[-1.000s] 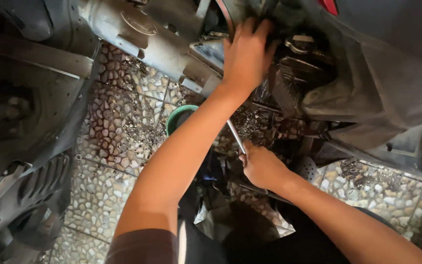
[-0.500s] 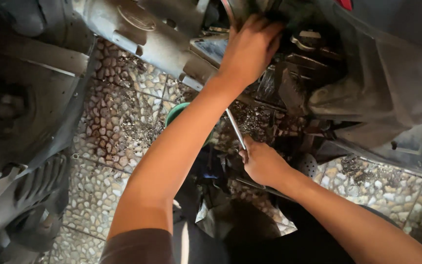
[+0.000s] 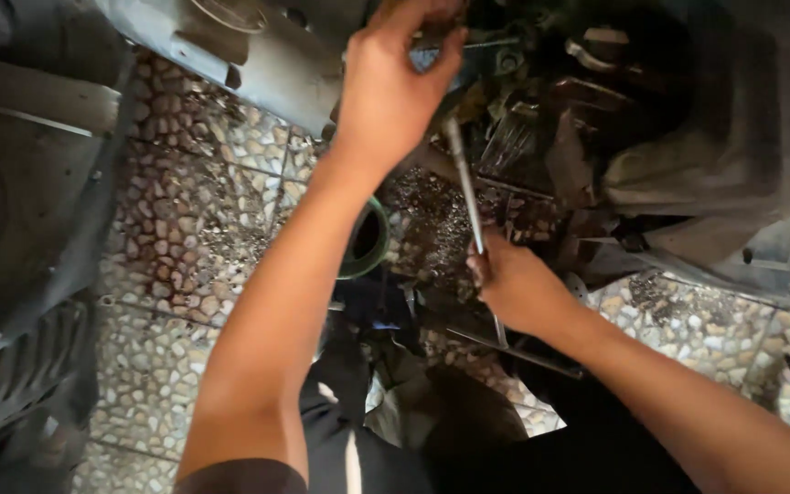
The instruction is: The person sits on the floor beside a scooter and works on its underbody, using a T-handle wrench to loosen and turn bolts while handling small metal parts by hand and dipping fingers in a green bowl on the floor.
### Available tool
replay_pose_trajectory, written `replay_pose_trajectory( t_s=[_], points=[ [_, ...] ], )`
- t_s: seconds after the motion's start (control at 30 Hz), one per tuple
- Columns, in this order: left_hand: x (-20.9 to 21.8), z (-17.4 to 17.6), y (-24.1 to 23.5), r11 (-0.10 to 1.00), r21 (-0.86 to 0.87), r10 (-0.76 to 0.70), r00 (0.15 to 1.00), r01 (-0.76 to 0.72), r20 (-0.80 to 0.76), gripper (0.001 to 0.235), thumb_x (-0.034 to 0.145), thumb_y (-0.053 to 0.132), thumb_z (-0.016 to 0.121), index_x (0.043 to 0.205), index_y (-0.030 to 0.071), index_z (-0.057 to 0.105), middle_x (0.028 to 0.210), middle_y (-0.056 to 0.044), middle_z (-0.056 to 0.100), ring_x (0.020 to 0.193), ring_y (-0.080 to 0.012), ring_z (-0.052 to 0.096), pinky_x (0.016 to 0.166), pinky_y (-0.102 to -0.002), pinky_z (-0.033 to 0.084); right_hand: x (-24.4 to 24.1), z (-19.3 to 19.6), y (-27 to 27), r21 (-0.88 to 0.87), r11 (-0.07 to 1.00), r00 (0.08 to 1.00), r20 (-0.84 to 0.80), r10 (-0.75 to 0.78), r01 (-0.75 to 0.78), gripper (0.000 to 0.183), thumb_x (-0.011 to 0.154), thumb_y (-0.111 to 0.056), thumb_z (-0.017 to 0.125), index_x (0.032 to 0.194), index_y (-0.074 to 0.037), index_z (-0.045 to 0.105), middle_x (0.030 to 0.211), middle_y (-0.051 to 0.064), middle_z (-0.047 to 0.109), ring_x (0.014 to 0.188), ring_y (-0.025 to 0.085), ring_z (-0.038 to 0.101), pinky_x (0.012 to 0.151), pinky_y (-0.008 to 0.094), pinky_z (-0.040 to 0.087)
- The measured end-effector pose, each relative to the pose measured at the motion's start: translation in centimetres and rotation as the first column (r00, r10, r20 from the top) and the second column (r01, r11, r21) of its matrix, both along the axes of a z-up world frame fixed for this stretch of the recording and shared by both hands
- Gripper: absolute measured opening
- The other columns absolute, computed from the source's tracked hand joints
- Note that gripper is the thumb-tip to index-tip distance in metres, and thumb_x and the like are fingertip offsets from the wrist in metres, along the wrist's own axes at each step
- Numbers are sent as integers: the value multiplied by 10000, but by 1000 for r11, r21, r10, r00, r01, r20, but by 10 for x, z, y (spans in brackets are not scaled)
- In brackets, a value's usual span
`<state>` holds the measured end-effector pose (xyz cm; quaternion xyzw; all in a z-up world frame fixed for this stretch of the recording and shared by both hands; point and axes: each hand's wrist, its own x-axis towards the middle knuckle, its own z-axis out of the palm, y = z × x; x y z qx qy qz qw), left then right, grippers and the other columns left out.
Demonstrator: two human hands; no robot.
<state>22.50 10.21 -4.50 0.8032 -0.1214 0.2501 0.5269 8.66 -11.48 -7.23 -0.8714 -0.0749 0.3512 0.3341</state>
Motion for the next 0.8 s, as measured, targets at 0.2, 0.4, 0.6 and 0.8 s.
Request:
replay_pose_trajectory(
  t_s=[0.2,0.4,0.6,0.8],
  points=[
    [1,-26,29,996,26,-82,996,83,-17,220,970,26,790,1159,49,681,1086,-127,751,1004,-263,778,826,-350,611,11,11,7,96,961,956,-170,-240,258,150,1013,-156,550,1132,-63,549,720,85,621,602,216,619,564,379,546],
    [9,-45,44,990,-68,-126,992,127,22,170,1006,26,758,1159,42,685,1070,-117,769,990,-249,793,841,-353,621,9,15,24,160,932,937,-189,-294,325,143,1036,-156,521,1142,-63,546,704,53,562,587,165,571,554,351,537],
    [12,-55,46,996,-58,-73,997,73,-2,131,982,61,784,1077,32,698,967,-113,780,887,-228,782,778,-349,599,-3,18,36,247,884,902,-282,-327,397,153,1052,-184,497,1133,-59,530,697,53,517,600,159,545,552,352,541],
    [11,-44,49,981,-107,-160,987,163,36,114,1006,53,767,1070,19,679,944,-103,758,858,-200,753,739,-341,574,-4,30,45,215,879,886,-297,-355,425,197,1064,-237,467,1118,-59,532,701,55,534,569,169,572,539,345,528]
  ],
)
